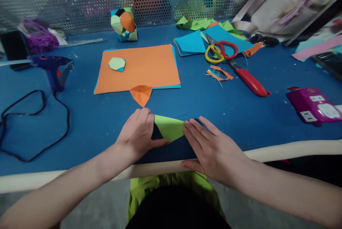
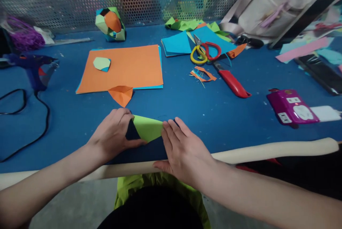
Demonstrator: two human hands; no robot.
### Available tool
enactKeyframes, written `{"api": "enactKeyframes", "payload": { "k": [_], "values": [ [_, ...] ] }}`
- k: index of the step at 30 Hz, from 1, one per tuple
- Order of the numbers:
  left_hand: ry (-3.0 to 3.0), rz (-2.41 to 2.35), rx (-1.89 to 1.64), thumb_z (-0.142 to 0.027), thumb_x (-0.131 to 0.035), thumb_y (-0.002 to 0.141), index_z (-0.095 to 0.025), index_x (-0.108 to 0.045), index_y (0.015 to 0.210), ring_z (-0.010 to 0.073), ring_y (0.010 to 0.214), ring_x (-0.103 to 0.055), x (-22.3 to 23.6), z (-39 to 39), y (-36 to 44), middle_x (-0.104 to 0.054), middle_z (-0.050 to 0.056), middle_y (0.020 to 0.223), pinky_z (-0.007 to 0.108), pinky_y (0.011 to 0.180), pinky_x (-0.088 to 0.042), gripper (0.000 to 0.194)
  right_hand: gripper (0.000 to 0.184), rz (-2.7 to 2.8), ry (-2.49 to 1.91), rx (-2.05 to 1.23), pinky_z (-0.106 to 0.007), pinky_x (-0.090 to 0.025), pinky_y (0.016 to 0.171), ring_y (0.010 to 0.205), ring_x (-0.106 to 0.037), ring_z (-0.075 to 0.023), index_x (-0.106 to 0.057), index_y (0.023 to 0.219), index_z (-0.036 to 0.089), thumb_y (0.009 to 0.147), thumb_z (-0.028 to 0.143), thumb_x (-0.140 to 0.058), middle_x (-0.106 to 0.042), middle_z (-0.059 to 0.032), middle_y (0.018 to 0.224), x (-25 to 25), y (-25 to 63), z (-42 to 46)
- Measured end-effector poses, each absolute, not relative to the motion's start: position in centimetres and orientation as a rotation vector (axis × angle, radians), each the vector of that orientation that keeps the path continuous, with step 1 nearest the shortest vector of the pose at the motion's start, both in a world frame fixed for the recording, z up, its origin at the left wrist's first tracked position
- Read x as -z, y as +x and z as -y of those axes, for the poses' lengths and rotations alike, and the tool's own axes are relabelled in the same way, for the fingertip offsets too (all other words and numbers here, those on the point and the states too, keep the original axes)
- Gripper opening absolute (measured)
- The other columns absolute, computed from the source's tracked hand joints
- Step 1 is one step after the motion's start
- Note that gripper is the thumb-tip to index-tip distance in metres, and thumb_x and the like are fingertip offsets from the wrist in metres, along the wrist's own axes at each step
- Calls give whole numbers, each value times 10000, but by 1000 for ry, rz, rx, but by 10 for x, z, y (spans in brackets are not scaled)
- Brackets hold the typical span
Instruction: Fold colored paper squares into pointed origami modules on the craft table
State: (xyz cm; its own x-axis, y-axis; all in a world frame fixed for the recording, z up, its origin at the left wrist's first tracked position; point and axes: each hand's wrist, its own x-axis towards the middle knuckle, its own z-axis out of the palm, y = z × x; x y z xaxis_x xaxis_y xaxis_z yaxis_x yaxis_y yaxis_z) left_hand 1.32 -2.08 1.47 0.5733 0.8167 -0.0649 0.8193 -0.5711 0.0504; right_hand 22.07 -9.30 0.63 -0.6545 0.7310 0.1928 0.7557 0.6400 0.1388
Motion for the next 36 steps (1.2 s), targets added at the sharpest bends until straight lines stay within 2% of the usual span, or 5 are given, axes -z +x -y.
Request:
{"api": "enactKeyframes", "payload": {
  "k": [4,10,16,21,36],
  "values": [
    [2779,-1400,-93,-606,-655,645,-58,-620,875,331,882,-579,-14,25,10,-610,205,978,490,755,-502,596,697,2731,-1222,373,-483,-389,1003,1076,-579,-336,-650,1074,-18,842,603,-434,-625,-230,1147,-9,215,91],
    [2922,-698,-384,-298,-463,877,-48,-503,1198,314,1267,-422,-8,42,12,-527,217,1282,472,982,-446,409,649,2692,-1198,315,-469,-423,956,1041,-588,-320,-661,1053,-14,862,562,-430,-652,-217,1101,-9,218,89],
    [2888,-631,-292,-272,-415,898,22,-485,1221,351,1268,-417,0,50,18,-511,263,1289,497,1004,-422,442,534,2602,-1193,288,-454,-438,920,971,-618,-291,-671,1049,15,914,448,-389,-664,-185,1097,-10,216,86],
    [2884,-668,-297,-283,-401,903,-18,-448,1267,311,1270,-427,0,48,17,-513,218,1310,454,1025,-418,453,498,2581,-1151,305,-405,-457,899,1019,-608,-272,-642,1105,10,928,401,-389,-624,-178,1176,-4,208,84],
    [3046,-1140,-338,-373,-370,916,22,-572,1115,338,1095,-576,3,37,6,-592,282,1161,449,894,-495,487,474,2605,-1155,277,-411,-433,931,1023,-608,-270,-666,1050,32,917,413,-419,-654,-186,1116,1,211,87]
  ]
}}
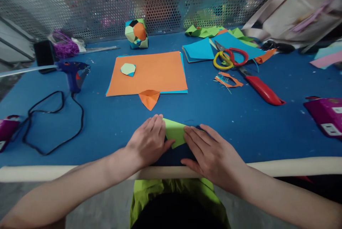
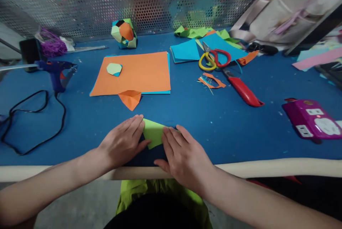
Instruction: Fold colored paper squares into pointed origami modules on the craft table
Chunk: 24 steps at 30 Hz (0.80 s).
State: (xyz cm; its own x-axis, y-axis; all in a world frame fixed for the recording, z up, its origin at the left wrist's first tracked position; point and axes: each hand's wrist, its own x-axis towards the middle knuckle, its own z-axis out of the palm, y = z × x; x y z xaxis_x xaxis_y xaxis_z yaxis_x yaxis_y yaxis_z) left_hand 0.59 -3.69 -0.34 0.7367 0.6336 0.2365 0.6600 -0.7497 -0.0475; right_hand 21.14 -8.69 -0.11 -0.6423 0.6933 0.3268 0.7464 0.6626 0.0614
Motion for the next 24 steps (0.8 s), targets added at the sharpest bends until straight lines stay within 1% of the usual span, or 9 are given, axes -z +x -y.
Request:
{"api": "enactKeyframes", "payload": {
  "k": [4,6,9,13,17,19,22,23,24],
  "values": [
    [-2817,1115,207,-328,-415,908,-90,-649,895,253,839,-641,-8,23,8,-673,160,932,395,753,-507,334,341,2524,-1079,172,-399,-442,910,980,-616,-237,-674,1004,74,903,334,-477,-682,-150,1056,0,221,80],
    [-2833,1169,116,-355,-481,878,-104,-634,934,254,806,-611,-13,14,8,-650,126,882,391,697,-481,299,282,2458,-1065,116,-379,-460,869,937,-615,-219,-665,989,93,905,284,-476,-685,-132,1035,-1,226,73],
    [-2886,1184,115,-392,-533,849,-110,-596,1053,254,858,-569,-15,7,6,-615,115,929,375,702,-442,353,253,2464,-1203,75,-358,-473,743,861,-597,-230,-635,1018,95,877,264,-511,-673,-129,989,-5,230,60],
    [-2953,1188,138,-374,-516,860,-140,-611,1003,223,813,-547,-13,6,4,-594,88,858,355,694,-409,291,200,2639,-1436,-35,-344,-409,633,745,-560,-232,-640,925,134,812,292,-596,-623,-93,837,-12,225,47],
    [-3047,1218,295,-318,-551,833,-142,-600,902,216,840,-535,-11,5,4,-593,99,900,347,696,-411,196,46,2612,-1410,-398,-316,-384,669,770,-551,-195,-603,812,168,799,207,-582,-597,-44,818,-19,222,34],
    [-3108,1282,411,-280,-572,811,-148,-577,841,200,840,-534,-13,3,5,-597,82,893,337,712,-415,135,53,2490,-1359,-645,-291,-389,667,752,-550,-162,-586,763,176,790,149,-549,-596,-19,789,-23,222,26],
    [-3189,1596,592,-248,-550,812,-164,-554,731,143,691,-525,-20,2,7,-587,15,727,284,642,-408,117,83,2113,-1326,-973,-260,-410,630,675,-542,-122,-593,706,175,774,165,-547,-603,2,726,-29,221,12],
    [-3200,1768,688,-264,-547,813,-166,-554,709,128,638,-518,-23,2,8,-577,-2,672,265,603,-402,143,46,1933,-1308,-1074,-254,-421,615,654,-542,-116,-603,729,174,758,196,-575,-606,6,713,-30,220,7],
    [-3190,1964,825,-290,-551,812,-165,-556,702,118,597,-518,-26,2,9,-571,-12,631,250,568,-399,167,72,1741,-1275,-1171,-251,-434,611,648,-548,-112,-610,773,171,731,230,-612,-610,10,713,-31,218,4]
  ]
}}
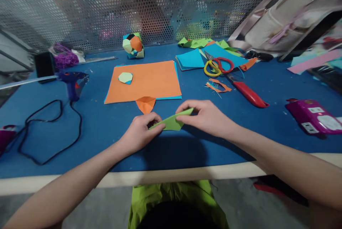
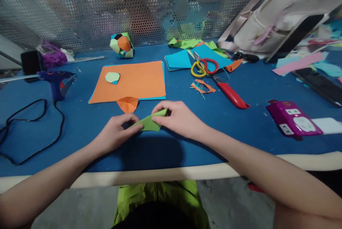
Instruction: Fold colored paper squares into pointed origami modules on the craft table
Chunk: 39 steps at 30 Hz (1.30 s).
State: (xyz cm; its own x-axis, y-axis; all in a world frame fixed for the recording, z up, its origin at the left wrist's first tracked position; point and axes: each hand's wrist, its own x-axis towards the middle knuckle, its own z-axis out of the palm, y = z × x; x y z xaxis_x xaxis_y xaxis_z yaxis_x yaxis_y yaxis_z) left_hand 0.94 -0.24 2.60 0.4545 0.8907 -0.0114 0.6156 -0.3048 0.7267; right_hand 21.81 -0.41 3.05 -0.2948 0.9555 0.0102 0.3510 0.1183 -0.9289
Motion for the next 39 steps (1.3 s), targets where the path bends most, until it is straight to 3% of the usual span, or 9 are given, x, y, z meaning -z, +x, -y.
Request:
{"api": "enactKeyframes", "payload": {
  "k": [4,11,16,23,28,33,39],
  "values": [
    [1416,-1236,-739,-381,-614,768,-156,-553,757,130,564,-600,-33,8,16,-635,3,620,256,561,-476,233,349,1185,-1118,-1479,-272,-485,679,706,-598,-122,-607,888,157,597,296,-739,-648,-7,799,-22,207,0],
    [1111,-1025,-582,-372,-620,788,-150,-608,826,162,701,-682,-22,16,22,-704,33,769,267,617,-551,225,271,1160,-1214,-1679,-247,-435,613,627,-561,-112,-671,759,128,619,347,-744,-647,-3,701,-14,196,13],
    [1020,-1041,-512,-368,-645,765,-133,-583,781,161,651,-685,-19,17,24,-693,26,692,260,602,-552,244,302,1111,-1259,-1634,-227,-362,513,551,-489,-95,-640,662,125,589,392,-760,-579,17,607,-14,199,11],
    [1008,-1068,-427,-404,-685,705,-138,-518,695,154,604,-668,-21,18,27,-695,47,654,241,566,-529,314,262,1020,-1175,-1464,-232,-351,559,555,-445,-76,-628,589,146,610,375,-753,-553,35,574,-10,210,-2],
    [1088,-1039,-354,-427,-695,676,-130,-571,727,148,616,-638,-25,18,27,-681,48,676,250,573,-520,326,269,1030,-1187,-1474,-238,-325,536,529,-421,-74,-618,573,148,603,382,-749,-531,39,541,-11,213,-4],
    [1169,-1031,-257,-448,-640,718,-150,-598,855,133,531,-588,-30,16,24,-621,1,664,242,507,-463,331,271,1144,-1206,-1488,-234,-304,512,515,-405,-70,-608,587,150,630,394,-717,-521,42,541,-16,210,1],
    [1416,-1174,-328,-430,-582,772,-151,-476,547,59,466,-357,-37,16,23,-387,-64,482,175,454,-268,373,258,1212,-1216,-1421,-228,-326,497,492,-427,-69,-617,638,147,655,395,-690,-514,46,523,-27,210,6]
  ]
}}
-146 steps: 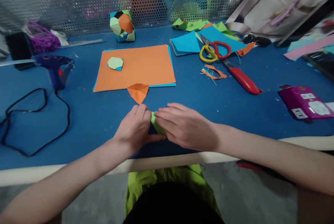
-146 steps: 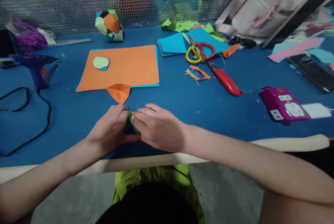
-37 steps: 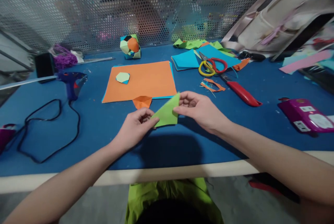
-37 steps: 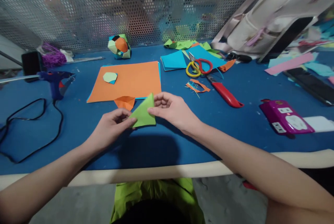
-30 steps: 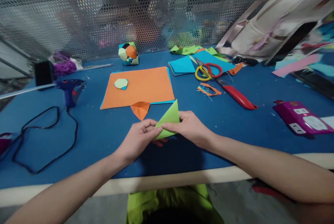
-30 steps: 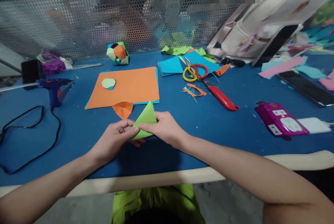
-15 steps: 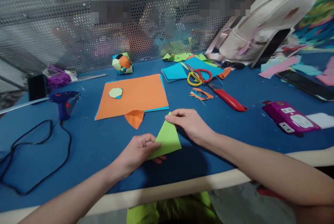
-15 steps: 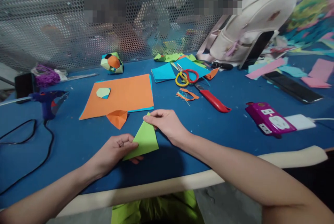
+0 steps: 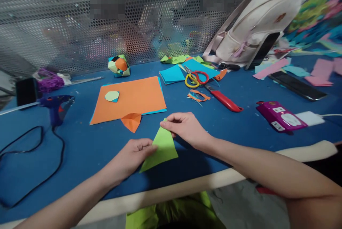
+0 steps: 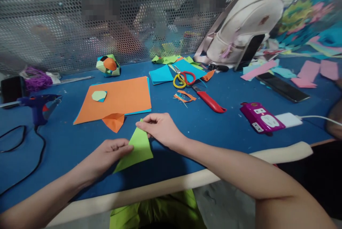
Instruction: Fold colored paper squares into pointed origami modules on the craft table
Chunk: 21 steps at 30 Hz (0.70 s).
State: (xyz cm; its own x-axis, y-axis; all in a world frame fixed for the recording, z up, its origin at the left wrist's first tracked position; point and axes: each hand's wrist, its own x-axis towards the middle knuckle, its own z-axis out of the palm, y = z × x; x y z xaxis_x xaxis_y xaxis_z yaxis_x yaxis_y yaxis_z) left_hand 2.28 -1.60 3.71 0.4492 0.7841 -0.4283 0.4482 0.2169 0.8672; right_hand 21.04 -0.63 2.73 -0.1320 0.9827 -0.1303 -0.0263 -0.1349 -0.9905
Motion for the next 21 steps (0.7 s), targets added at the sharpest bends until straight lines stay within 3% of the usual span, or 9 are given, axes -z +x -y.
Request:
{"api": "enactKeyframes", "payload": {
  "k": [2,5,9,17,21],
  "values": [
    [1363,-1226,-418,-419,-589,767,-150,-501,569,60,492,-361,-41,17,25,-420,-61,511,170,473,-282,345,258,1214,-1196,-1476,-226,-349,512,504,-448,-70,-622,659,148,629,389,-711,-533,47,540,-31,213,6],
    [1219,-1201,-449,-391,-631,738,-152,-577,681,84,570,-485,-45,17,28,-557,-33,608,176,546,-378,251,248,1265,-1230,-1551,-218,-352,511,508,-452,-66,-603,610,149,583,346,-751,-535,52,527,-32,218,7],
    [1083,-1099,-338,-355,-661,724,-140,-598,790,147,647,-619,-42,17,32,-652,22,706,241,610,-481,234,201,1310,-1290,-1491,-211,-340,480,479,-448,-63,-607,599,145,620,306,-726,-536,48,497,-28,226,5],
    [992,-1073,-357,-318,-670,738,-104,-601,818,165,684,-669,-29,15,40,-696,88,805,239,596,-510,238,228,1242,-1255,-1518,-212,-422,495,538,-518,-73,-621,772,136,717,355,-651,-593,10,648,-26,243,0],
    [980,-1019,-458,-312,-681,738,-108,-615,877,182,769,-674,-26,10,46,-704,102,858,255,661,-519,256,237,1330,-1322,-1670,-183,-402,441,556,-530,-76,-584,884,131,711,271,-667,-597,4,693,-24,246,2]
  ]
}}
